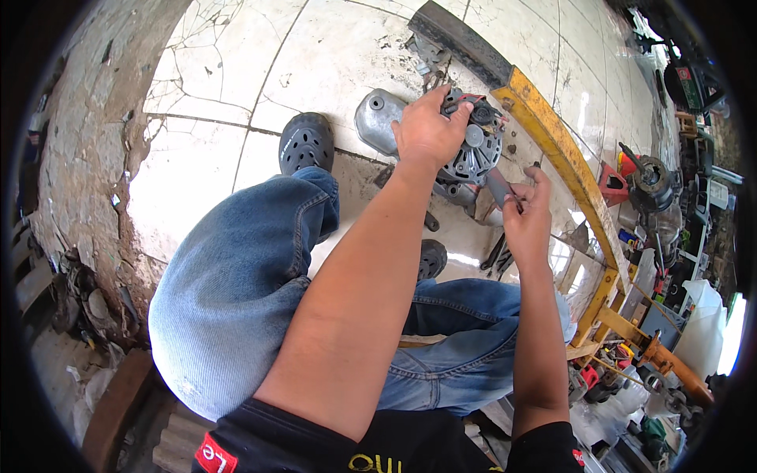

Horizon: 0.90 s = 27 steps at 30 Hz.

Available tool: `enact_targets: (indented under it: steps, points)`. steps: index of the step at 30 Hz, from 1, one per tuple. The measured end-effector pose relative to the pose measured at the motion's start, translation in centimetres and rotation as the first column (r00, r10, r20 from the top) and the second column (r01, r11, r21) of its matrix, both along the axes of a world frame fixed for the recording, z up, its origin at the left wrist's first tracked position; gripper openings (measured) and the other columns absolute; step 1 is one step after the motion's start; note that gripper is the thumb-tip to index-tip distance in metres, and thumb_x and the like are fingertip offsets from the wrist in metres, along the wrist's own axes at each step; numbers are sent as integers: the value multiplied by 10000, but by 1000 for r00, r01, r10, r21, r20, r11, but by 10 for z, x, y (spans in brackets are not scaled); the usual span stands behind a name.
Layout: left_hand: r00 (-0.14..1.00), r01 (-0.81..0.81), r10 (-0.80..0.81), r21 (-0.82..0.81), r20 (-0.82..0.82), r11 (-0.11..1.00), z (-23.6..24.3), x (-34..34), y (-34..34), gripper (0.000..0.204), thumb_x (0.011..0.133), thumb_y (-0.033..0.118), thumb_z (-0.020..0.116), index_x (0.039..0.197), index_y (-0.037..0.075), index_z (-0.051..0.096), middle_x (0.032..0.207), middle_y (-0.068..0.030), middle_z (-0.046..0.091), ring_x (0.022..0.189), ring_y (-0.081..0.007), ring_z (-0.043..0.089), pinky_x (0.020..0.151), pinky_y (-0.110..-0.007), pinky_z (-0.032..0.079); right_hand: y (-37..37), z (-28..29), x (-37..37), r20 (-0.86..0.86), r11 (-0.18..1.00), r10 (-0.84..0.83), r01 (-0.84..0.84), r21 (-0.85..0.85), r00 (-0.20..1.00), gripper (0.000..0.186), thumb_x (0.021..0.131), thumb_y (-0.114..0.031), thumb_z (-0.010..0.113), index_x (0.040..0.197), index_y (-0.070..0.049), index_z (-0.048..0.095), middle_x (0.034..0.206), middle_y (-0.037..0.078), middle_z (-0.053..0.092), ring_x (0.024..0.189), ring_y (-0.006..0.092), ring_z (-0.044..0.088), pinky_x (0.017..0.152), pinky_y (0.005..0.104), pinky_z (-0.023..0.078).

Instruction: The person sits on the floor and uses a screwdriver to adjust components on a small electric motor. They repeatedly tighten or loosen screws on the motor housing and rotor area while holding the unit steady with the other hand.

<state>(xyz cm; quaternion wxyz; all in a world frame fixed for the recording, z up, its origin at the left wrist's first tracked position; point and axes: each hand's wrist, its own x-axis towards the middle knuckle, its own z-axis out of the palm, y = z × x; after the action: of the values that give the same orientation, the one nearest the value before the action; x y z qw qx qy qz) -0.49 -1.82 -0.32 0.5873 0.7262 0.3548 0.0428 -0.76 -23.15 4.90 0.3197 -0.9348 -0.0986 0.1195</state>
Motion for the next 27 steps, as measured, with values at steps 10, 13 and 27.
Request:
enact_targets:
  steps: [10, 13, 27]
  points:
    - [1000, -23, 23, -45, 9, 999, 0, -3, -1, 549, 895, 417, 716, 1375, 165, 628, 1351, -73, 660, 1287, -309, 583, 1152, -679, 267, 51, 23, 6, -86, 984, 55, -68, -167, 995, 314, 981, -208, 513, 1249, -70, 599, 1032, 176, 737, 908, 346, 717, 867, 401, 522]
    - [1000, -17, 17, -65, 4, 998, 5, -3, 1, 539, 892, 411, 720, 1364, 165, 635, 1348, -71, 661, 1287, -306, 582, 1154, -683, 262, 57, 26, 10, -156, 986, 58, -81, -144, 986, 294, 1017, -276, 507, 1190, -62, 613, 1013, 146, 753, 925, 334, 722, 853, 404, 524]
    - [998, 37, -40, -50, -57, 998, 9, -2, 2, 558, 911, 441, 683, 1407, 200, 598, 1411, -46, 611, 1368, -272, 495, 1191, -667, 216, 47, 14, 24, -6, 936, 154, -148, -320, 988, 213, 932, -234, 639, 1035, -57, 701, 940, 159, 742, 885, 345, 712, 801, 435, 535]
